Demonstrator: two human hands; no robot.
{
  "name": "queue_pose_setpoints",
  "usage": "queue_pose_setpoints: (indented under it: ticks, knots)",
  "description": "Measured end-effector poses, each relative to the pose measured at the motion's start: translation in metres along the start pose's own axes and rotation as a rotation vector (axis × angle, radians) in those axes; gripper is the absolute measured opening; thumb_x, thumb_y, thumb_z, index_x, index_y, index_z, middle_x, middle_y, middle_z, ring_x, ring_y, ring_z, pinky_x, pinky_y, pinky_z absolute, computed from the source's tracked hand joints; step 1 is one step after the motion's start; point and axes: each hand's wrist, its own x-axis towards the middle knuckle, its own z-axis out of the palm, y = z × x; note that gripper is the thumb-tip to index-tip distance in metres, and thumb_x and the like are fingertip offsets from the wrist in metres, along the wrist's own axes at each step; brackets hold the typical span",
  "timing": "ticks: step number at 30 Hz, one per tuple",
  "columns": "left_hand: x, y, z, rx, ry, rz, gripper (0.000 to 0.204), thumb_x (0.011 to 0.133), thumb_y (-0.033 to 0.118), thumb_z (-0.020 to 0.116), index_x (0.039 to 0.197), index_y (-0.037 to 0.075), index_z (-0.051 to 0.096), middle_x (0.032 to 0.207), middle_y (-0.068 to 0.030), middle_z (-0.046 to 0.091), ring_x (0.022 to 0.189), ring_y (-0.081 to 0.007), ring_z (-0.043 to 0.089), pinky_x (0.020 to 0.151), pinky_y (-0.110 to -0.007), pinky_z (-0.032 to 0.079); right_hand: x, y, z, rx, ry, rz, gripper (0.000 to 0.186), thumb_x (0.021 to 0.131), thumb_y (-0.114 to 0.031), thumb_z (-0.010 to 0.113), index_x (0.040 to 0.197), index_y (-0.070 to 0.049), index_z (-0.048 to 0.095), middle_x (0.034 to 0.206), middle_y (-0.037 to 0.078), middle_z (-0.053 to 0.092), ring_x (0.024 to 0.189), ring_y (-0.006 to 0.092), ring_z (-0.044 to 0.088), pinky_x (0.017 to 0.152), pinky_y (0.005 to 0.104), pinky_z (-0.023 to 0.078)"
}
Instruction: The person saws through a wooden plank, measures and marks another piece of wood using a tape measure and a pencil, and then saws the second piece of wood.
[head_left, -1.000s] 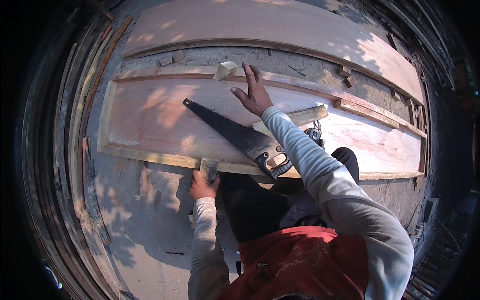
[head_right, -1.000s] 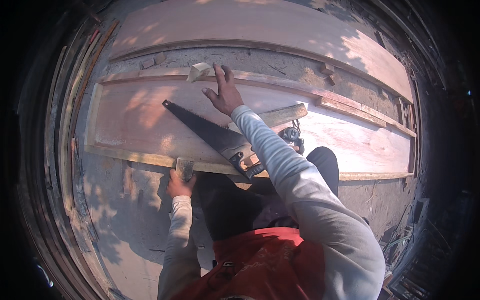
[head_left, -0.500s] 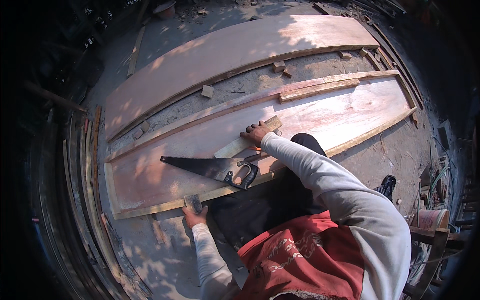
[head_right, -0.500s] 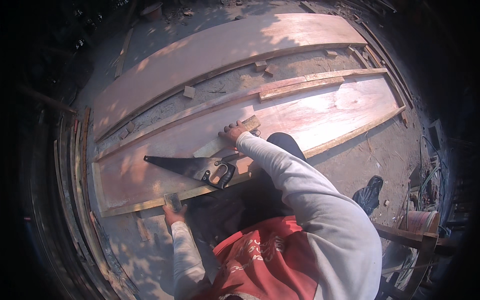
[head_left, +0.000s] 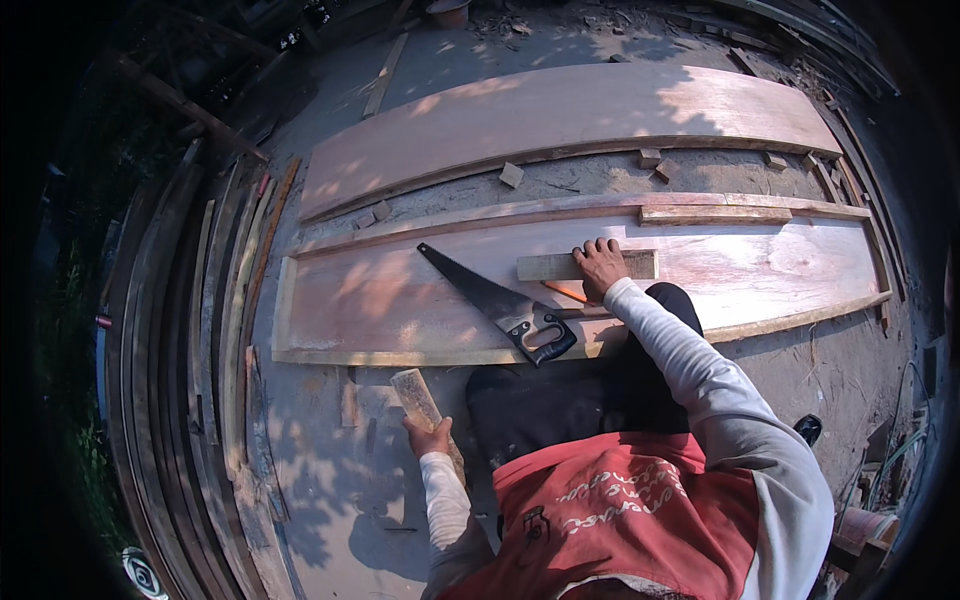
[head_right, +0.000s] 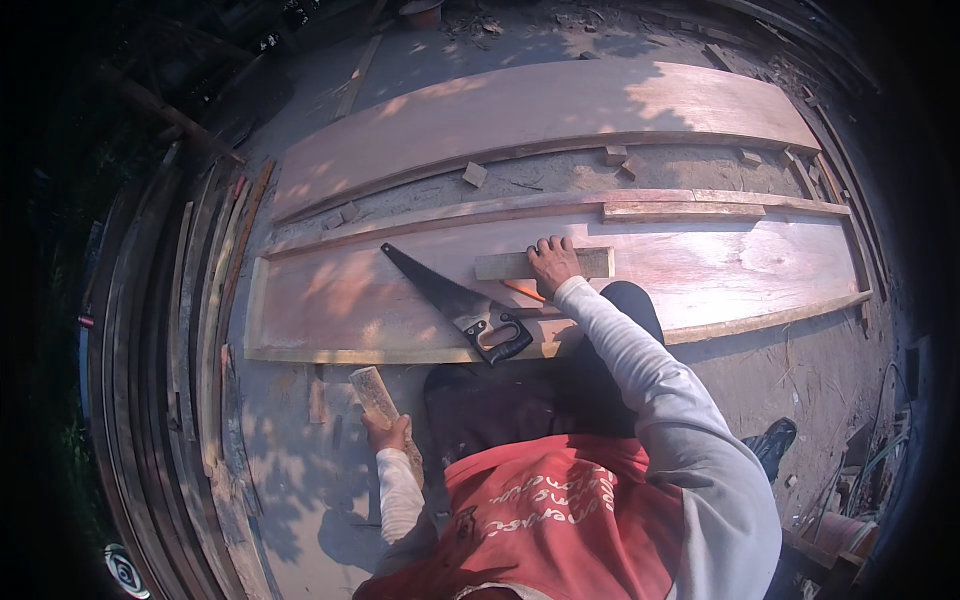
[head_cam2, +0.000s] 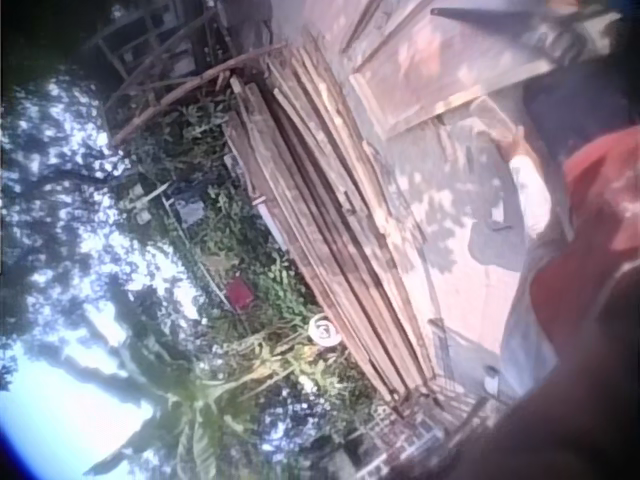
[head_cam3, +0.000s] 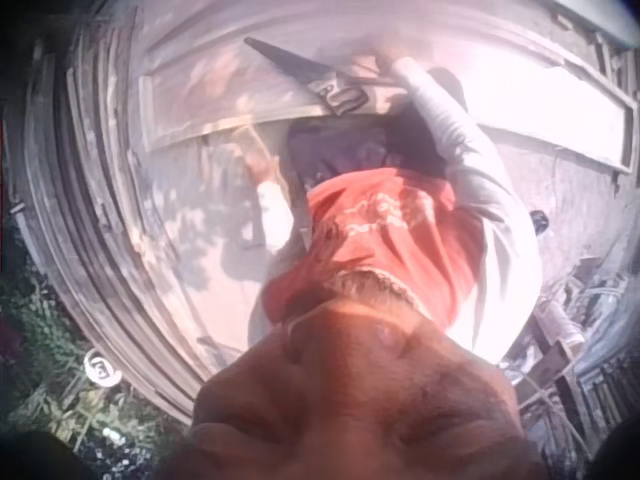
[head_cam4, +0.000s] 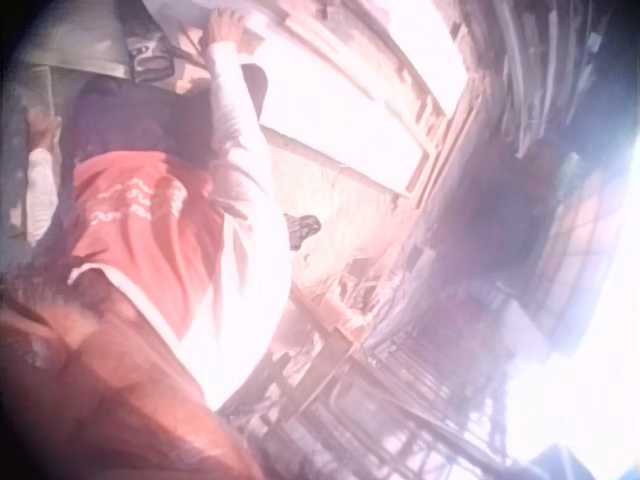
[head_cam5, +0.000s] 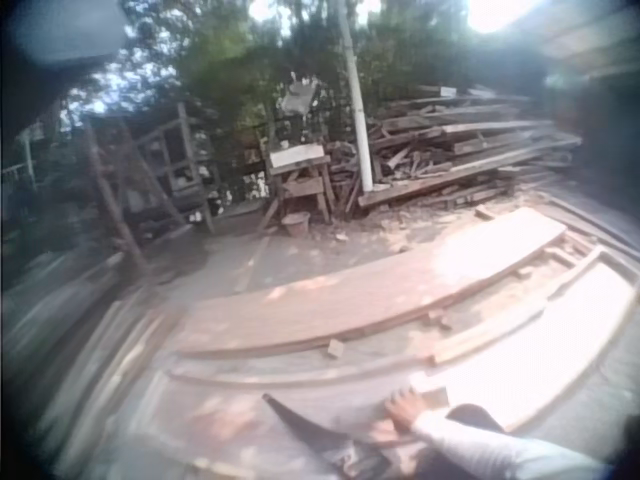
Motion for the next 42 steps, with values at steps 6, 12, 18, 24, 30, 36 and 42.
queue_pose_setpoints:
  ticks: [6, 12, 18, 24, 30, 36, 42]
  knots:
    - [-0.001, -0.029, -0.082, -0.412, 0.103, 0.057, 0.075, 0.074, 0.012, 0.084, 0.136, -0.004, 0.043, 0.115, -0.0173, 0.062, 0.094, -0.0274, 0.065, 0.09, -0.041, 0.055, 0.034, -0.077, -0.063, 0.806, -0.273, 0.28, 0.067, 0.079, -0.037, 0.075, 0.133, -0.001, 0.059, 0.117, 0.025, 0.068, 0.109, 0.0428, 0.065, 0.093, 0.0498, 0.051]
    - [-0.022, 0.071, -0.079, -0.748, -0.133, -0.129, 0.057, 0.083, 0.009, 0.074, 0.131, -0.003, 0.044, 0.093, -0.0122, 0.062, 0.067, -0.0211, 0.063, 0.058, -0.036, 0.056, 0.062, -0.138, -0.041, 1.549, -0.219, 0.552, 0.09, 0.082, -0.041, 0.082, 0.148, 0.004, 0.043, 0.12, 0.03, 0.068, 0.101, 0.0334, 0.073, 0.088, 0.0412, 0.059]
    - [-0.043, 0.152, -0.025, -1.147, -0.301, -0.084, 0.037, 0.089, 0.015, 0.073, 0.116, 0.003, 0.049, 0.083, -0.0102, 0.062, 0.064, -0.0187, 0.063, 0.051, -0.034, 0.056, -0.008, -0.155, -0.13, 1.634, -0.41, -0.246, 0.098, 0.092, -0.071, 0.06, 0.152, 0.003, 0.038, 0.141, 0.033, 0.053, 0.133, 0.0433, 0.052, 0.113, 0.0457, 0.042]
    - [-0.168, 0.339, 0.085, -1.163, -0.302, 0.128, 0.045, 0.09, 0.028, 0.08, 0.115, 0.005, 0.051, 0.09, -0.0094, 0.062, 0.077, -0.0224, 0.066, 0.07, -0.041, 0.06, -0.177, -0.006, -0.21, 1.197, -0.151, -0.135, 0.093, 0.086, -0.04, 0.078, 0.156, -0.002, 0.029, 0.133, 0.03, 0.056, 0.122, 0.0465, 0.058, 0.102, 0.0476, 0.048]
    - [-0.276, 0.408, 0.184, -0.73, -1.026, 0.511, 0.087, 0.085, 0.021, 0.085, 0.151, -0.005, 0.035, 0.143, -0.0192, 0.051, 0.129, -0.028, 0.053, 0.111, -0.04, 0.045, -0.297, 0.178, -0.2, 1.3, 0.094, 0.562, 0.079, 0.082, -0.032, 0.077, 0.145, 0.001, 0.042, 0.128, 0.031, 0.062, 0.116, 0.0428, 0.064, 0.098, 0.0433, 0.051]
    - [-0.293, 0.359, 0.231, -0.47, -1.206, 0.444, 0.057, 0.089, 0.017, 0.08, 0.134, -0.008, 0.057, 0.119, -0.0181, 0.068, 0.109, -0.0225, 0.068, 0.094, -0.034, 0.058, -0.431, 0.331, -0.116, 1.194, 0.336, 1.203, 0.084, 0.073, -0.036, 0.081, 0.139, 0.006, 0.049, 0.121, 0.028, 0.066, 0.115, 0.0366, 0.065, 0.099, 0.0408, 0.05]
    - [-0.281, 0.285, 0.207, -0.489, -0.539, 0.136, 0.041, 0.094, 0.016, 0.068, 0.128, -0.004, 0.057, 0.094, -0.0061, 0.068, 0.072, -0.0113, 0.067, 0.055, -0.021, 0.051, -0.507, 0.489, -0.068, 0.826, 0.206, 1.3, 0.069, 0.074, -0.033, 0.079, 0.13, -0.002, 0.055, 0.117, 0.026, 0.068, 0.112, 0.0411, 0.066, 0.097, 0.0451, 0.051]
